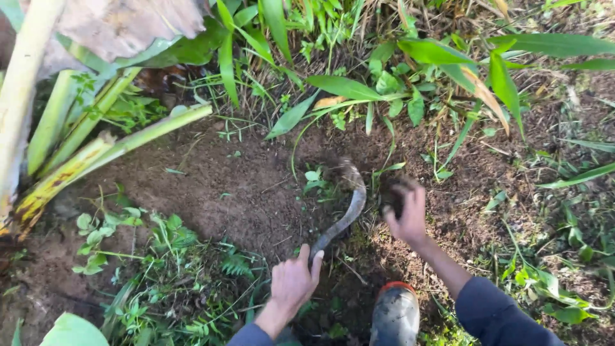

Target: Cutting banana leaves and clearing soil around the plant using a sickle.

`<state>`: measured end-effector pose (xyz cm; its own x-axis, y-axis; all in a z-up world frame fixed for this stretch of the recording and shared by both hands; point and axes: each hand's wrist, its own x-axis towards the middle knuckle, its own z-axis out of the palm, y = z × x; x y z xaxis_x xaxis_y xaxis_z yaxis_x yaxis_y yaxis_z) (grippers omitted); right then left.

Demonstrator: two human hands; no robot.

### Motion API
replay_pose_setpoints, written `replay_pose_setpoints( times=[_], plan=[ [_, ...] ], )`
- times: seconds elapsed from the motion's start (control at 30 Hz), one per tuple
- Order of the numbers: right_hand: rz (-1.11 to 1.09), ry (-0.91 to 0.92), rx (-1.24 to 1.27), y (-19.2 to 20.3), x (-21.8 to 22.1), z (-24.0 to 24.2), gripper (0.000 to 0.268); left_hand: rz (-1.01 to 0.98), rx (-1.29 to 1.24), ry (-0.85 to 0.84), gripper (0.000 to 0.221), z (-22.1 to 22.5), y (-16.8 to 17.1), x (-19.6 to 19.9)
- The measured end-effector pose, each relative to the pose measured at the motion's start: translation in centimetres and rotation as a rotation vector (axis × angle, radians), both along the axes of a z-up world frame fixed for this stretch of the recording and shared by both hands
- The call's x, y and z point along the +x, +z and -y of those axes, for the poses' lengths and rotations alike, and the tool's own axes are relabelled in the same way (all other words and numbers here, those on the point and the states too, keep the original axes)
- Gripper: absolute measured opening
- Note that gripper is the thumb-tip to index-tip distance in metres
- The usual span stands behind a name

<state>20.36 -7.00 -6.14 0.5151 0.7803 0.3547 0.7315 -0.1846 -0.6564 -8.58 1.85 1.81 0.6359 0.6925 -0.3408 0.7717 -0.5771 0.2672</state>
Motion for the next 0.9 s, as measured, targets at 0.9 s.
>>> replay_pose_setpoints(
  times=[0.9],
  plan=[
    [0.474, 0.599, -0.727, 5.0, -4.4, 1.7, 0.113, -0.364, -0.134, -0.182, 0.028, -5.1, 1.2, -1.0]
  ],
)
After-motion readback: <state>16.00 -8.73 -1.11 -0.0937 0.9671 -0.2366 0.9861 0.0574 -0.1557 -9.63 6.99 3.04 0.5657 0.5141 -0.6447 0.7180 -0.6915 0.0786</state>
